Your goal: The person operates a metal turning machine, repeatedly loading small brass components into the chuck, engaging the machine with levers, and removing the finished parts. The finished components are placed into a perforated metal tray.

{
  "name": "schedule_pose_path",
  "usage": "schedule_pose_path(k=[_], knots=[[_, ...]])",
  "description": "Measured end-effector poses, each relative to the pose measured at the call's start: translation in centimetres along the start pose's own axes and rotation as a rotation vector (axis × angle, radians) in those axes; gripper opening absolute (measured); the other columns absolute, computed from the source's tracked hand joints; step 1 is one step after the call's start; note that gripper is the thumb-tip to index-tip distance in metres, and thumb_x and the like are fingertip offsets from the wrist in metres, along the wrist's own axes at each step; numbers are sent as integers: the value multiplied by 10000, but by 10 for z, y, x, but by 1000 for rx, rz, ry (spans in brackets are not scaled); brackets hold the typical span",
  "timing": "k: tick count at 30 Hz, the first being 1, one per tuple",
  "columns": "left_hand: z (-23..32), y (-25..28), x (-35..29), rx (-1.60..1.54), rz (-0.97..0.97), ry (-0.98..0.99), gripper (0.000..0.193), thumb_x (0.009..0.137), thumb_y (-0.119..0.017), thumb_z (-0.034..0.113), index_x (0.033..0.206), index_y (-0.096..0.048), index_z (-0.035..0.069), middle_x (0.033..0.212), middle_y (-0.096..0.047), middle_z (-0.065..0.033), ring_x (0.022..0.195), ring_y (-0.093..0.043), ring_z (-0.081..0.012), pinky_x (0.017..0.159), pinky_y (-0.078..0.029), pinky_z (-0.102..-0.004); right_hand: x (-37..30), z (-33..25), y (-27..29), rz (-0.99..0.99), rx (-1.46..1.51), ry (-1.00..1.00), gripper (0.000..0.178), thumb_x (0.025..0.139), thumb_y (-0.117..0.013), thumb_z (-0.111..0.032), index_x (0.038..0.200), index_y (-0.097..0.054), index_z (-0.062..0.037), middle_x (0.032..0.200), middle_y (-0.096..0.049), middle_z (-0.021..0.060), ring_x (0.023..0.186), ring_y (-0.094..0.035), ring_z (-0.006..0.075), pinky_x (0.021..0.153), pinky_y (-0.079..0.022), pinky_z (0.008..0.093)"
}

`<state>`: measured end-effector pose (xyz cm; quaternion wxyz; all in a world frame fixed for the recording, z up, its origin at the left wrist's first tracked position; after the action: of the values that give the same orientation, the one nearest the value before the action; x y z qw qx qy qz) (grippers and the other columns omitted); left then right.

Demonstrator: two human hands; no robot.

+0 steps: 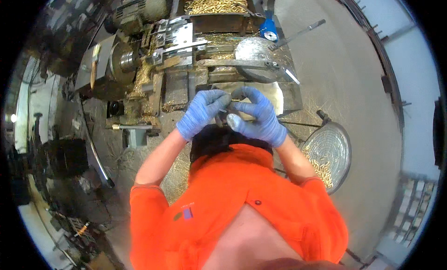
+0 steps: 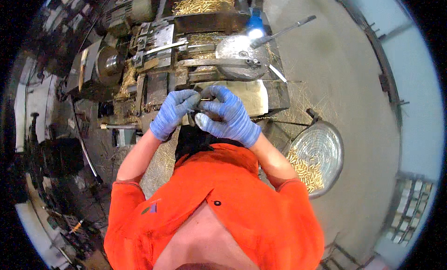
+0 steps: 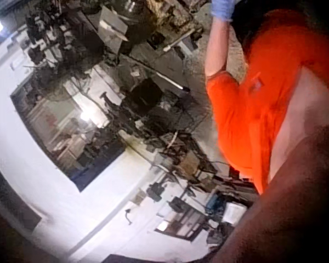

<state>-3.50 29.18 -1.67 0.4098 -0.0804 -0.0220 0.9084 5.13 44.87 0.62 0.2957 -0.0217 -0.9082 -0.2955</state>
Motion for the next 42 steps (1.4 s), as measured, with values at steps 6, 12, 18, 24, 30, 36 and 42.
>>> schedule_pose_path(k=[6, 12, 18, 24, 30, 36, 42], knots=[[-2, 5, 0, -9, 47, -20, 254, 864, -578, 228, 927, -623, -14, 729, -611, -22, 613, -552, -69, 532, -463, -233, 12, 2, -8, 46, -132, 90, 242, 724, -680, -262, 825, -647, -45, 960, -561, 163, 829, -569, 302, 702, -471, 368], [3, 18, 3, 243, -14, 5, 221, 852, -579, 213, 903, -630, 3, 717, -618, -41, 578, -558, -79, 529, -466, -233, 26, 7, 0, -320, -214, 72, 245, 727, -658, -301, 772, -646, -60, 836, -600, 138, 755, -558, 314, 664, -459, 388], [9, 39, -7, 197, 2, 123, 213, 845, -580, 210, 876, -627, 4, 691, -615, -34, 565, -560, -76, 523, -465, -230, 55, 2, -10, -507, -116, 34, 214, 724, -649, -282, 753, -647, -71, 807, -606, 138, 753, -566, 314, 679, -467, 382], [16, 90, -51, 658, 176, -274, 247, 766, -583, 223, 868, -610, 0, 699, -608, -134, 641, -586, -201, 608, -452, -332, 104, 0, -44, -667, -283, 254, 197, 732, -617, -278, 729, -644, -83, 827, -617, 127, 783, -572, 305, 708, -476, 382], [37, 181, -198, 1174, 856, 168, 243, 801, -563, 272, 921, -618, 68, 796, -628, -149, 741, -612, -285, 667, -468, -367, 189, -7, -100, -678, -544, 395, 186, 720, -620, -252, 806, -665, -94, 844, -613, 95, 856, -557, 298, 763, -457, 380], [-15, 235, -326, 1448, 1122, 683, 278, 794, -591, 332, 936, -618, 94, 854, -642, -128, 804, -605, -314, 694, -473, -386, 257, 19, -171, -824, -871, 225, 368, 700, -583, -403, 887, -680, -102, 931, -628, 87, 916, -550, 297, 827, -432, 405], [-75, 220, -324, 702, 1276, 634, 311, 770, -627, 334, 866, -595, 40, 711, -622, -146, 667, -604, -315, 624, -479, -387, 262, 39, -192, -748, -755, 333, 463, 678, -593, -433, 1038, -640, -147, 812, -643, 125, 896, -574, 305, 821, -445, 409]])
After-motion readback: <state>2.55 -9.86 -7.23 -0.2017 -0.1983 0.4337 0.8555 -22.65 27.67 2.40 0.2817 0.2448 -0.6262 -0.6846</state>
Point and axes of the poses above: each hand's wrist, its own x-axis towards the middle knuckle, its own y-axis out of the back of the hand, z = x × y, the point moved 1 cm from there along x, towards the middle knuckle
